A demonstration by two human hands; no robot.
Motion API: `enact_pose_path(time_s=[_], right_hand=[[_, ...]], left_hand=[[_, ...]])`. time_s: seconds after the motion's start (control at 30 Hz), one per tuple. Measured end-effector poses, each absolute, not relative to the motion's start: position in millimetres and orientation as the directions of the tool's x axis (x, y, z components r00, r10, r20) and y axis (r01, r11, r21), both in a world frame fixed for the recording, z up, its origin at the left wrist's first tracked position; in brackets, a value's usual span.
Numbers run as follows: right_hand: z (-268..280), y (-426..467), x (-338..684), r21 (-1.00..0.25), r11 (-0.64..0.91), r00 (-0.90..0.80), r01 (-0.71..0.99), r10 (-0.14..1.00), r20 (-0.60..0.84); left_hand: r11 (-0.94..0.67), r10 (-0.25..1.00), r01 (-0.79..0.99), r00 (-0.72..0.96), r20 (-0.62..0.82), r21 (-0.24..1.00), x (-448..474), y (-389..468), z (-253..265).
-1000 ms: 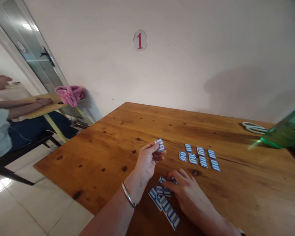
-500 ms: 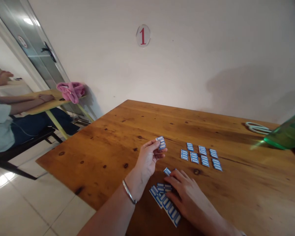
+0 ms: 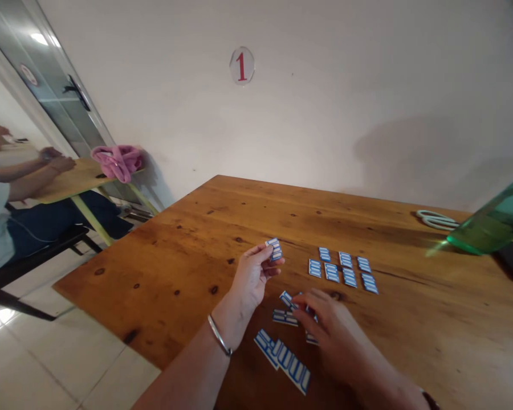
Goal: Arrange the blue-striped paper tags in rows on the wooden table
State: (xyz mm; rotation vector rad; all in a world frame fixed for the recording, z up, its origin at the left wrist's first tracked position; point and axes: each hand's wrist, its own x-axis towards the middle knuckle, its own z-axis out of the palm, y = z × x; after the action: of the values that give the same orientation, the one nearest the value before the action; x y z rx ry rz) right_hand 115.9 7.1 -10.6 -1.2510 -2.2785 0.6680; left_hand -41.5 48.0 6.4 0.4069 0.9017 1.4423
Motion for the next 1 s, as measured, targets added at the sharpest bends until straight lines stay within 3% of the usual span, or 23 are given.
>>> enact_pose_path(time_s=[0.13,0.47,0.83,1.0], right_hand=[[-11.9,21.6,141.4,-0.584,0.390,-0.392,0.712,0.911,0.131],[-10.2,14.9,136.8,-0.475,0.399,-0.475,0.784,0.879,-0.045],[-20.0,22.5,139.7,-0.499,0.375,-0.351,0.782,0.925,0.146],[-14.3,22.1,128.7,-0.459,0.465,-0.467,0.757,0.876,0.117]], left_hand=[[0.147,0.949,-0.677,-0.108,-0.295,0.721,-40.3,48.3,6.7],[0.160,0.944,-0.685,-0.104,-0.313,0.710,-40.8,48.9,7.6],[0.151,0.953,-0.688,-0.089,-0.289,0.710,-40.2,47.0,8.5],[0.171,0.946,-0.687,-0.087,-0.313,0.707,-39.3,46.2,9.6]])
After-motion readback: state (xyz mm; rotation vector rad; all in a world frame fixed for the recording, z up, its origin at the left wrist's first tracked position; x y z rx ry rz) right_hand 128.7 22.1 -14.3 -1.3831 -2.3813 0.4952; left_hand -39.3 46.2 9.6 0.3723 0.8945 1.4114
